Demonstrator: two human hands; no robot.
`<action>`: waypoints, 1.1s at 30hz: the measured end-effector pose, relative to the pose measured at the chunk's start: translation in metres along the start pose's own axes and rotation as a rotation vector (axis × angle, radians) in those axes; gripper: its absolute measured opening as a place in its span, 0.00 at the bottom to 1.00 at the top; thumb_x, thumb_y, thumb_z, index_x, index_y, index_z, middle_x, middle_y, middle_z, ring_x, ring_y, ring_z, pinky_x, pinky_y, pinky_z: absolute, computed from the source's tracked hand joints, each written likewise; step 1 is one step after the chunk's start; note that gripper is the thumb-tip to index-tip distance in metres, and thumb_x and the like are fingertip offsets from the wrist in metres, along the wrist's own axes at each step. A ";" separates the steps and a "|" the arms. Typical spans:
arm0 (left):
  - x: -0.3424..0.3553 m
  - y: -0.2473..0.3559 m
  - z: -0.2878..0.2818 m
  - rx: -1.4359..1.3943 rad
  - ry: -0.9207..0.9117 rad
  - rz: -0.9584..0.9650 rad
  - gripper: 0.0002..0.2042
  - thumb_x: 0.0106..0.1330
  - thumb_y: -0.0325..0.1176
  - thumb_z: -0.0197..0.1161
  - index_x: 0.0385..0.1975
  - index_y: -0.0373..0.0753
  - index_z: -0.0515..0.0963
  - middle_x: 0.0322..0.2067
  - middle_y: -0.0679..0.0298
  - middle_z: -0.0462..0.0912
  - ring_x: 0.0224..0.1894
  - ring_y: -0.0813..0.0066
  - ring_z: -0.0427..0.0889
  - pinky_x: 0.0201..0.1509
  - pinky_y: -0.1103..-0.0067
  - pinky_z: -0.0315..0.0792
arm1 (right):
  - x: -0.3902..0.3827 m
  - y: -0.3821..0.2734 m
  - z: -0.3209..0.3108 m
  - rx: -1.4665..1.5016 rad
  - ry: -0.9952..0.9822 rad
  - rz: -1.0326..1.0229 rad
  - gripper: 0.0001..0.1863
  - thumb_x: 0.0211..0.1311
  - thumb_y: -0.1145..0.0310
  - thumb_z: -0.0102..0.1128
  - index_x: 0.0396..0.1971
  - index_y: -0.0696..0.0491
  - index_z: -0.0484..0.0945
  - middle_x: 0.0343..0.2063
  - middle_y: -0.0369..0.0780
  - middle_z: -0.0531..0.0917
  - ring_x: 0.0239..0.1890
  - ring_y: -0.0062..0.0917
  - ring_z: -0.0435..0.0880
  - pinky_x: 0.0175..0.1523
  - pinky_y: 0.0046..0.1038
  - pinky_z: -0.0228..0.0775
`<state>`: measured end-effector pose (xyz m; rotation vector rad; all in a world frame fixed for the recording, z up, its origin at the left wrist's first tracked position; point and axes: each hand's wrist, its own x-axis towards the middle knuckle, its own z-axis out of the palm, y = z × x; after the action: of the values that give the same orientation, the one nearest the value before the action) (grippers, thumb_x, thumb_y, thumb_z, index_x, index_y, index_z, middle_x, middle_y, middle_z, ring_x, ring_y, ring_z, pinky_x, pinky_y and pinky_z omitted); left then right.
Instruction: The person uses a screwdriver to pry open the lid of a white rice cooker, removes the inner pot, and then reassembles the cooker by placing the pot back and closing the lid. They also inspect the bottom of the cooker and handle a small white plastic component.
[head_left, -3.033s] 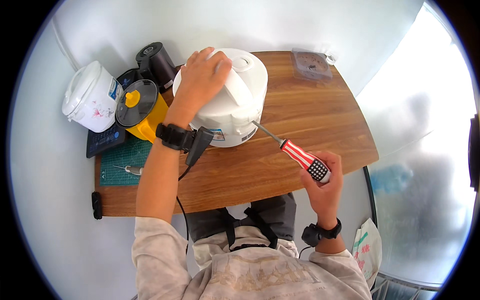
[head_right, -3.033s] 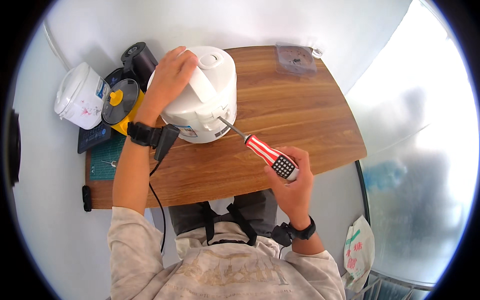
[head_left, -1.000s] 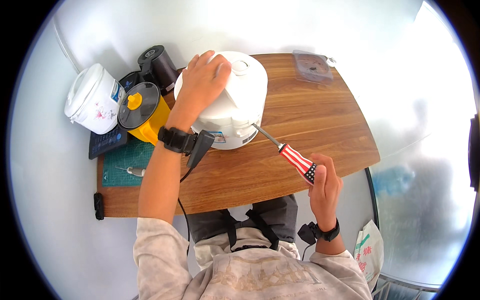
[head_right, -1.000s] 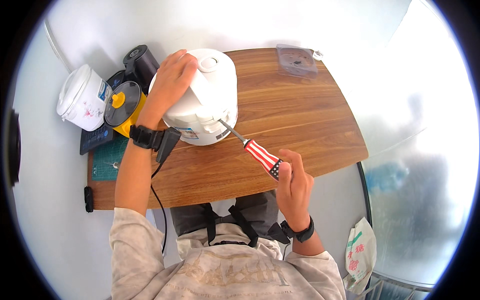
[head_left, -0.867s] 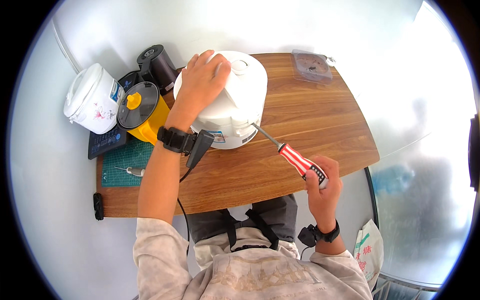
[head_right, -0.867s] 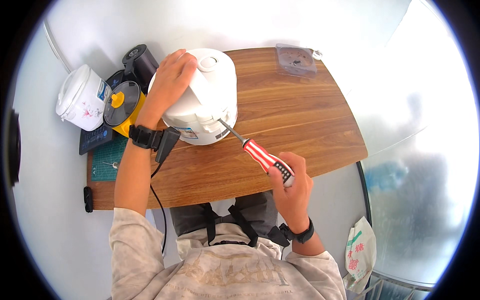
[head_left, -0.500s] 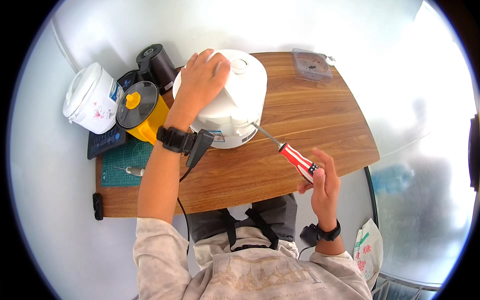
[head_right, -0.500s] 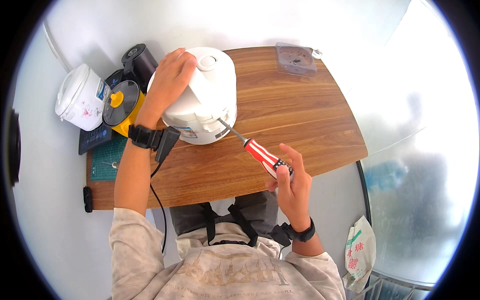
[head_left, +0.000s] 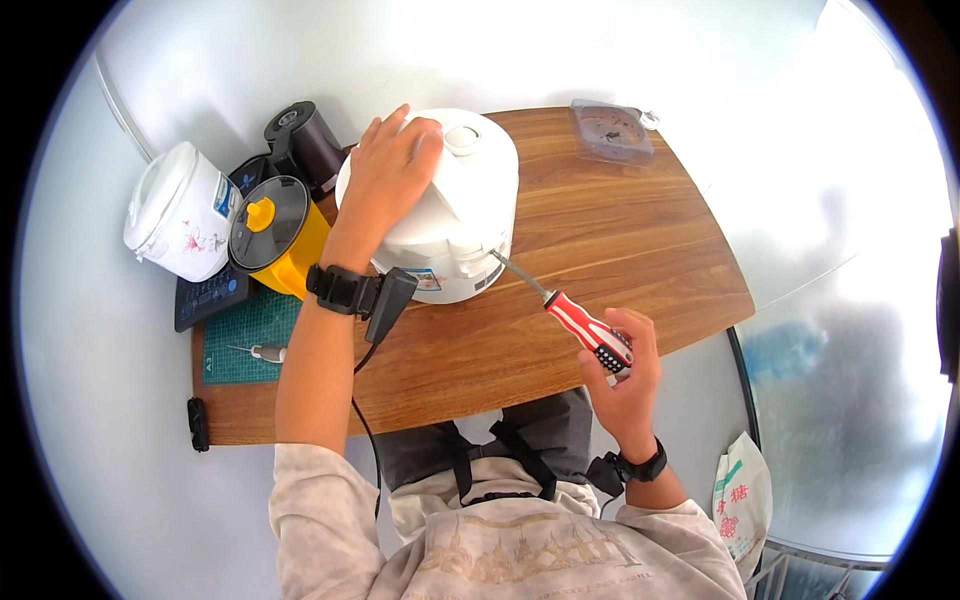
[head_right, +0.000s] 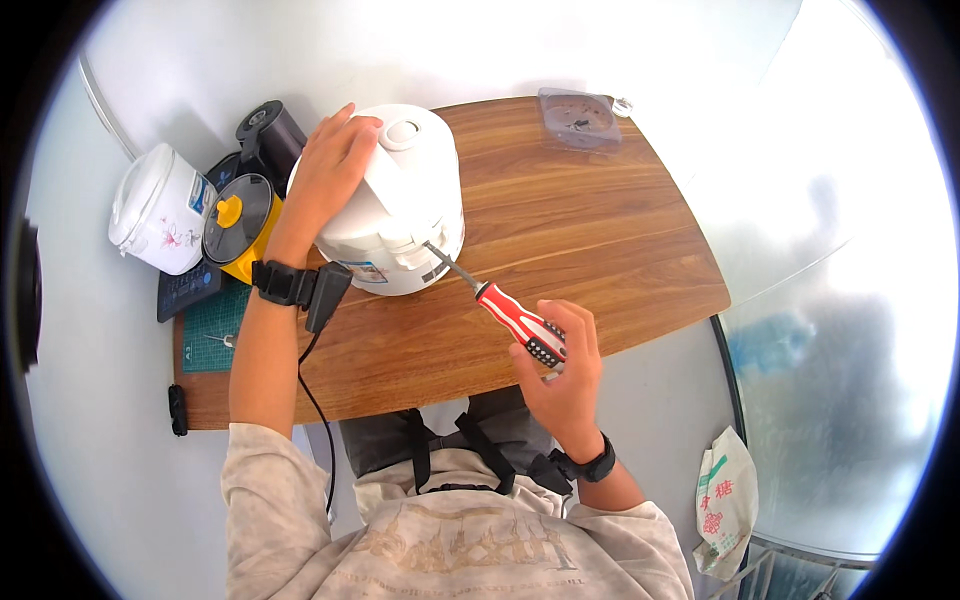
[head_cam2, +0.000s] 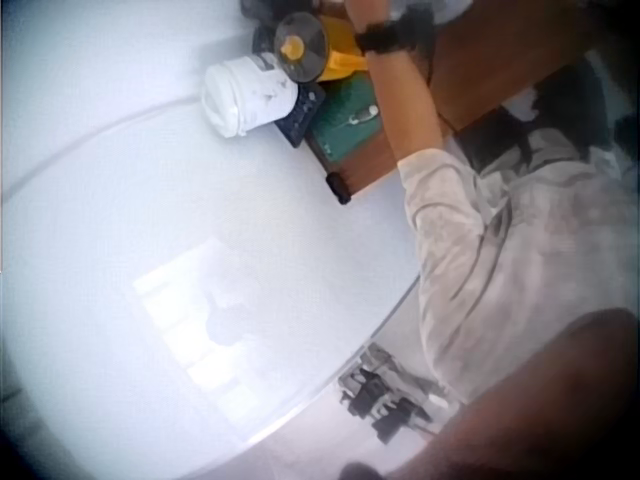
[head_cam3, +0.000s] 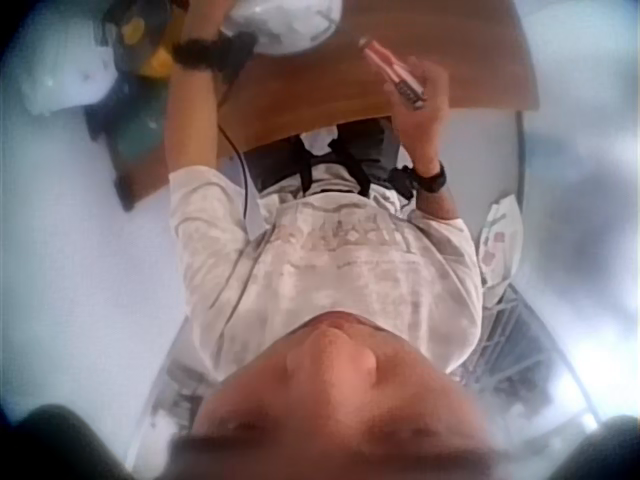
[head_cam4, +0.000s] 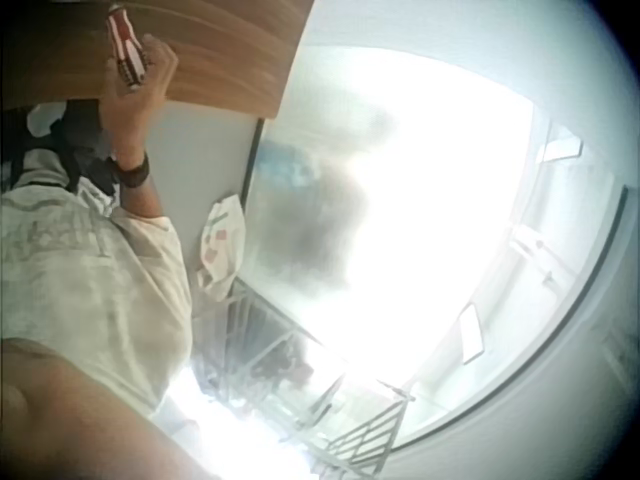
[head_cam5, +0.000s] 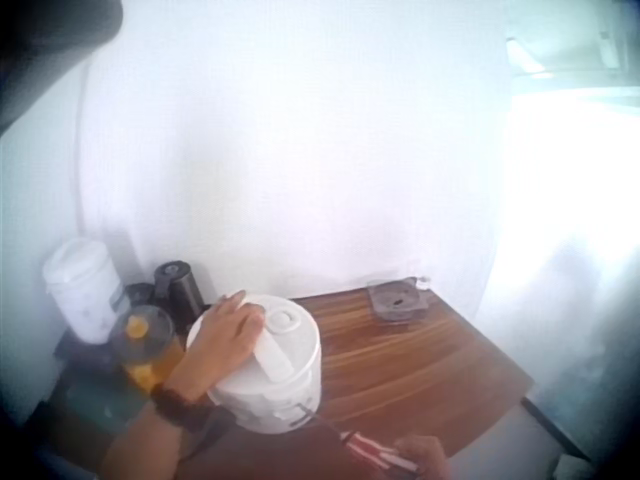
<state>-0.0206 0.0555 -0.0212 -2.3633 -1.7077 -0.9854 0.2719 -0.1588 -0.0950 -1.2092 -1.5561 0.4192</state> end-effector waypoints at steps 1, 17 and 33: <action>-0.001 0.002 -0.001 0.003 0.013 -0.007 0.23 0.79 0.46 0.42 0.56 0.39 0.80 0.63 0.52 0.78 0.74 0.46 0.63 0.80 0.60 0.51 | 0.001 -0.002 -0.001 -0.042 -0.015 -0.040 0.18 0.66 0.73 0.65 0.54 0.58 0.75 0.50 0.45 0.80 0.46 0.27 0.83 0.48 0.29 0.78; -0.013 0.035 -0.031 -0.153 0.327 0.174 0.12 0.77 0.37 0.55 0.49 0.37 0.81 0.54 0.54 0.82 0.60 0.55 0.76 0.67 0.66 0.68 | -0.008 -0.007 0.001 0.208 -0.002 0.210 0.19 0.64 0.74 0.70 0.53 0.57 0.74 0.36 0.37 0.84 0.35 0.17 0.81 0.41 0.20 0.74; -0.157 0.120 0.025 -1.552 -0.738 -0.746 0.16 0.78 0.44 0.59 0.55 0.40 0.72 0.47 0.65 0.81 0.44 0.79 0.83 0.44 0.80 0.81 | -0.006 -0.013 0.000 -0.059 -0.027 -0.053 0.23 0.51 0.84 0.70 0.48 0.53 0.81 0.45 0.43 0.74 0.45 0.35 0.80 0.49 0.33 0.74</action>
<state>0.0668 -0.1108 -0.0869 -3.0855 -2.8646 -2.5174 0.2646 -0.1699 -0.0882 -1.2094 -1.6299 0.3584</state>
